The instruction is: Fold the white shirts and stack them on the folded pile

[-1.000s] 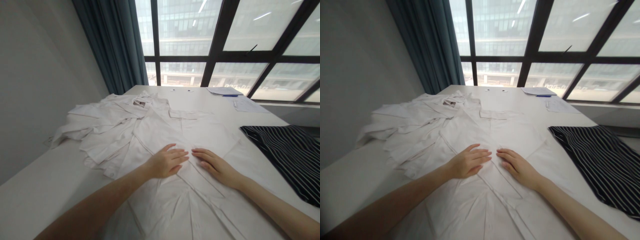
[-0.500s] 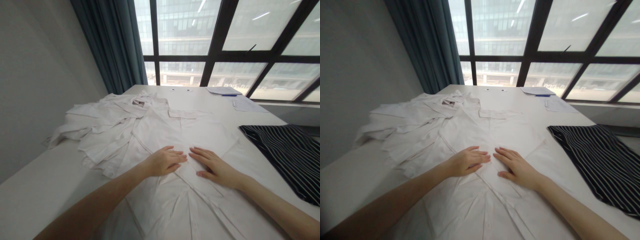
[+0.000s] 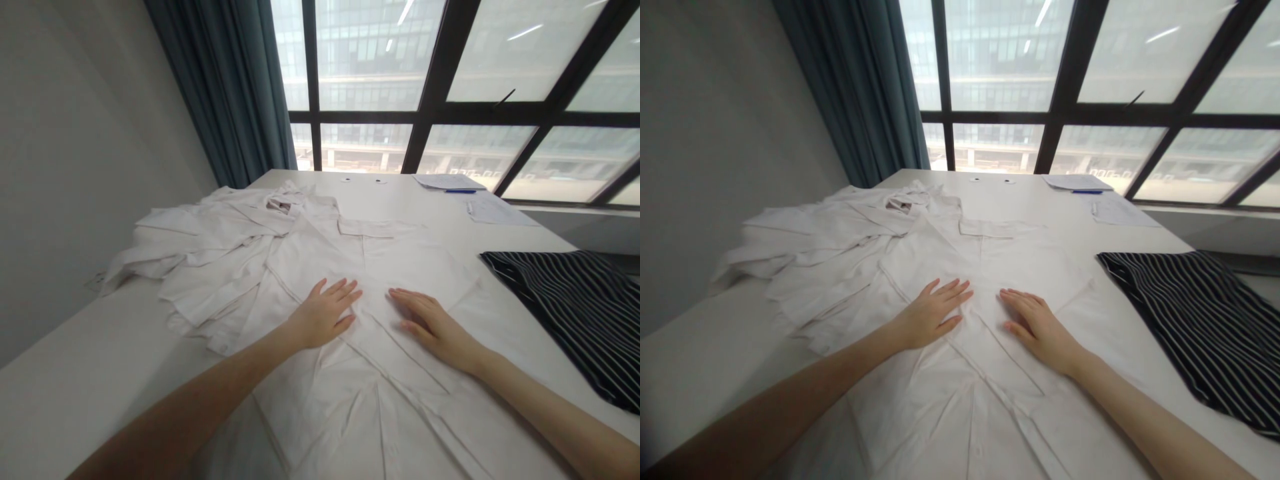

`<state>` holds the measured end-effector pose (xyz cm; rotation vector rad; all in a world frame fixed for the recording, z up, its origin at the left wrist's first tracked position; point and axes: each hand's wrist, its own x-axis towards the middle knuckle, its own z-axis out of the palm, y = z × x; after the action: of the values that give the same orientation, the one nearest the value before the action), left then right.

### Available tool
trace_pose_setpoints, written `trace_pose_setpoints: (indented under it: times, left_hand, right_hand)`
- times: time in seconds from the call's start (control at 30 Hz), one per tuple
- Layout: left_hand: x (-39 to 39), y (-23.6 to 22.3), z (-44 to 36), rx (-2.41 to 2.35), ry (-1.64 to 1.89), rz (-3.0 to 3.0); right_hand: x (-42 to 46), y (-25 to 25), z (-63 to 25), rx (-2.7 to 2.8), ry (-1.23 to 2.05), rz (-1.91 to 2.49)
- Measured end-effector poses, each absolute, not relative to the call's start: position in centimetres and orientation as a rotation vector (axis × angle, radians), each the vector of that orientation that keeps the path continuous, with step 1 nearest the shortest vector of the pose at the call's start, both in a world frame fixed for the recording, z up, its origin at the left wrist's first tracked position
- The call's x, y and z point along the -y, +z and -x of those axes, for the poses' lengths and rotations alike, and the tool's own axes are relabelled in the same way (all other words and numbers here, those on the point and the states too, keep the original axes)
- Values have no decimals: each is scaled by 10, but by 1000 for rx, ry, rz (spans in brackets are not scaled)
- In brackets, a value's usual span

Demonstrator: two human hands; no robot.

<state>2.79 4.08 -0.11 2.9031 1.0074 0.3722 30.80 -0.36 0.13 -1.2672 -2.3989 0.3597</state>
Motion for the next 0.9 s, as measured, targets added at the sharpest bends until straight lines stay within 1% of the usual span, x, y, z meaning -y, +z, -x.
trace_pose_setpoints:
  times: [0.2, 0.47, 0.7, 0.9]
  left_hand:
    - [-52, -2, -20, -1106, 166, -2936]
    - [-85, 3, 9, -1456, -53, -2807]
    - [-102, 3, 25, -1614, -49, -2810]
    - [-103, 0, 27, -1606, 35, -2847]
  right_hand:
    - [5, 2, -306, 2579, 283, 1169]
    - [6, 7, -306, 2721, 309, 1257]
    - [5, 6, -307, 2710, 327, 1237]
    - [20, 18, -298, 2723, 474, 1199]
